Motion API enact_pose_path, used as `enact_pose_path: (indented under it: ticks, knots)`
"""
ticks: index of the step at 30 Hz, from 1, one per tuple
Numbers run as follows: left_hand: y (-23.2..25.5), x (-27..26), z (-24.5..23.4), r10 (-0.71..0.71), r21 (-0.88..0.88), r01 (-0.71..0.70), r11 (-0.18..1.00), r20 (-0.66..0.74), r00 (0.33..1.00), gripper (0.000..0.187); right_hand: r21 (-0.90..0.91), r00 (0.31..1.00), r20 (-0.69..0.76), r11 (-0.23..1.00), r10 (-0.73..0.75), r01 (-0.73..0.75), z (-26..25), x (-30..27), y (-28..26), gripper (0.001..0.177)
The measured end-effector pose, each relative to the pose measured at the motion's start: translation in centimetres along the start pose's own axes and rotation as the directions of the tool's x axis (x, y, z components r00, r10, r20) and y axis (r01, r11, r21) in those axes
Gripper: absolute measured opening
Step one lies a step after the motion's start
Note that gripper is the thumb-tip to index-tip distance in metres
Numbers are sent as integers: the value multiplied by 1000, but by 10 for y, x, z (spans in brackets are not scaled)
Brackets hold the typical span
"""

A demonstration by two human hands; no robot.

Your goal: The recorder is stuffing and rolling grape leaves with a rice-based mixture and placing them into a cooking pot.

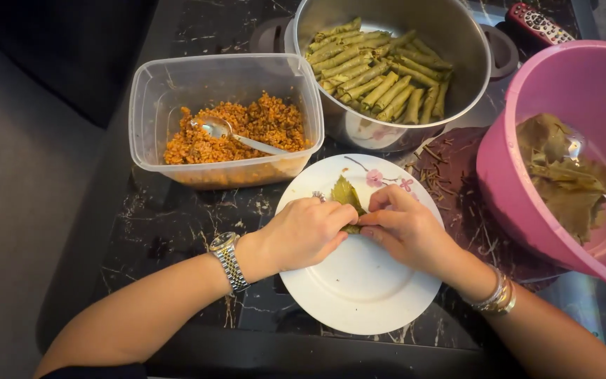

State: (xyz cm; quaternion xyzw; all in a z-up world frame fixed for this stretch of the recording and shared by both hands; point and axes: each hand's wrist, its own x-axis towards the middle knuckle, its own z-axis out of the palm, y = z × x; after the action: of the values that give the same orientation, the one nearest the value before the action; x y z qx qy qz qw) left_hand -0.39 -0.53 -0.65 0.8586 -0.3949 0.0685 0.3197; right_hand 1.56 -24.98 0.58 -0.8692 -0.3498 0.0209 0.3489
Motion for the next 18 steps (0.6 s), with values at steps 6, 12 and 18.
enact_pose_path:
  ticks: [6, 12, 18]
  knots:
    - [-1, 4, -5, -118, -157, 116, 981, -3, 993, 21, -348, 925, -58, 876, -376, 334, 0, 2, -15, 24]
    - [3, 5, -7, 88, 65, -81, 995, -128, 988, 24, -155, 987, 37, 975, -154, 158, 0, 12, 0, 19]
    - [-2, 0, 9, 151, 317, -102, 943, -133, 980, 8, -191, 999, 33, 981, 33, -26, 3, 20, 13, 14]
